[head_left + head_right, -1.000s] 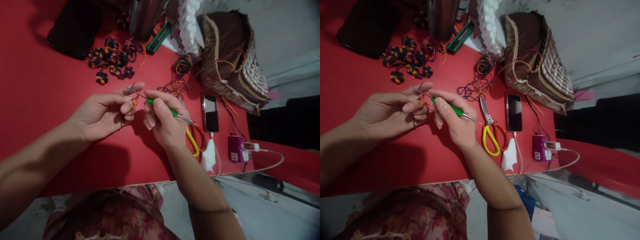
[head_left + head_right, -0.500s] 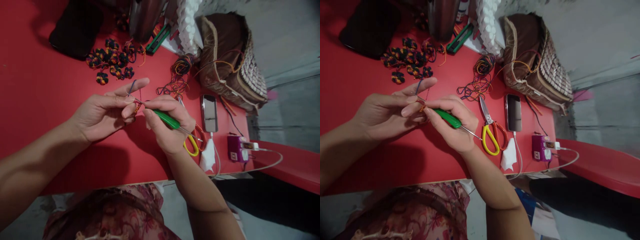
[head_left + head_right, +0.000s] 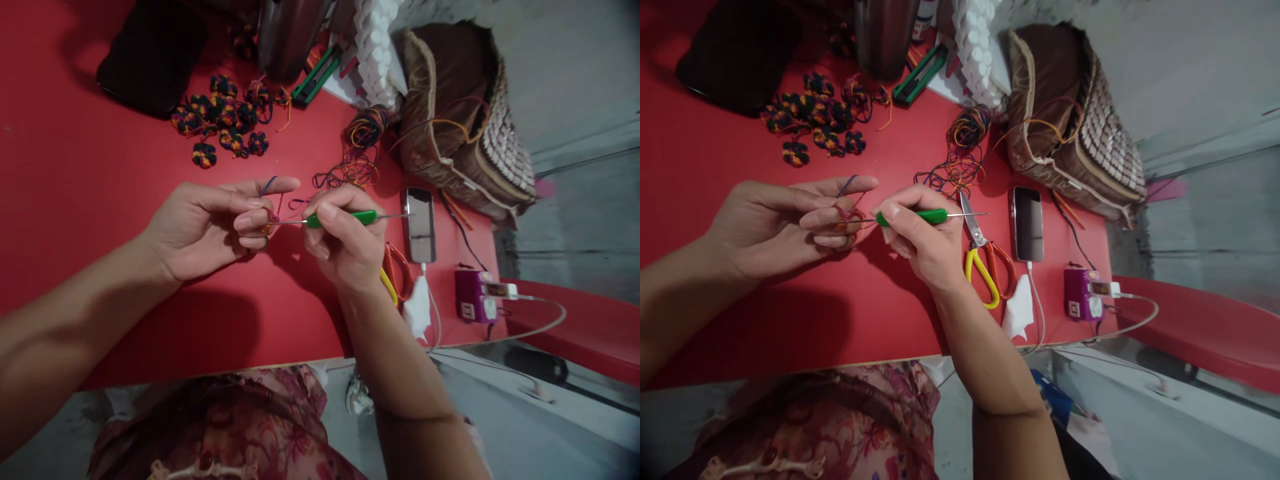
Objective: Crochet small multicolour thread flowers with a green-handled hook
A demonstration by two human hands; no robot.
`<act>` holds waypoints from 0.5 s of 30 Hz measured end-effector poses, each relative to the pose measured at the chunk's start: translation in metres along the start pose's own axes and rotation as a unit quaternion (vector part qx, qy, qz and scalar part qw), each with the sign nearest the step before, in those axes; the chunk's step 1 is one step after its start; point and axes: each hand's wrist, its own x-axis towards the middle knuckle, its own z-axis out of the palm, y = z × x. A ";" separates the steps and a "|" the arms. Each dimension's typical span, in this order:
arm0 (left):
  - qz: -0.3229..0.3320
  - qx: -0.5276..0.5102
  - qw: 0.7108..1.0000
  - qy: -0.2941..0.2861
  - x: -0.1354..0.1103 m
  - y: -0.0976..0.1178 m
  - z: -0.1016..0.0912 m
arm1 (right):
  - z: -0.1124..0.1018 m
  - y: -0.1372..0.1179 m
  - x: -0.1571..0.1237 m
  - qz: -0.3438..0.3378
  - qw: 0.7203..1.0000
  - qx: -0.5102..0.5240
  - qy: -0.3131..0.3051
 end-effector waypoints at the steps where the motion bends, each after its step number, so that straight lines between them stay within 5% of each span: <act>1: 0.001 -0.003 1.000 0.000 0.000 0.000 0.000 | 0.000 -0.001 -0.001 -0.005 1.000 -0.008 0.008; 15: 0.109 0.107 0.988 0.014 -0.004 -0.003 -0.002 | -0.004 0.000 -0.014 -0.128 0.978 -0.158 0.037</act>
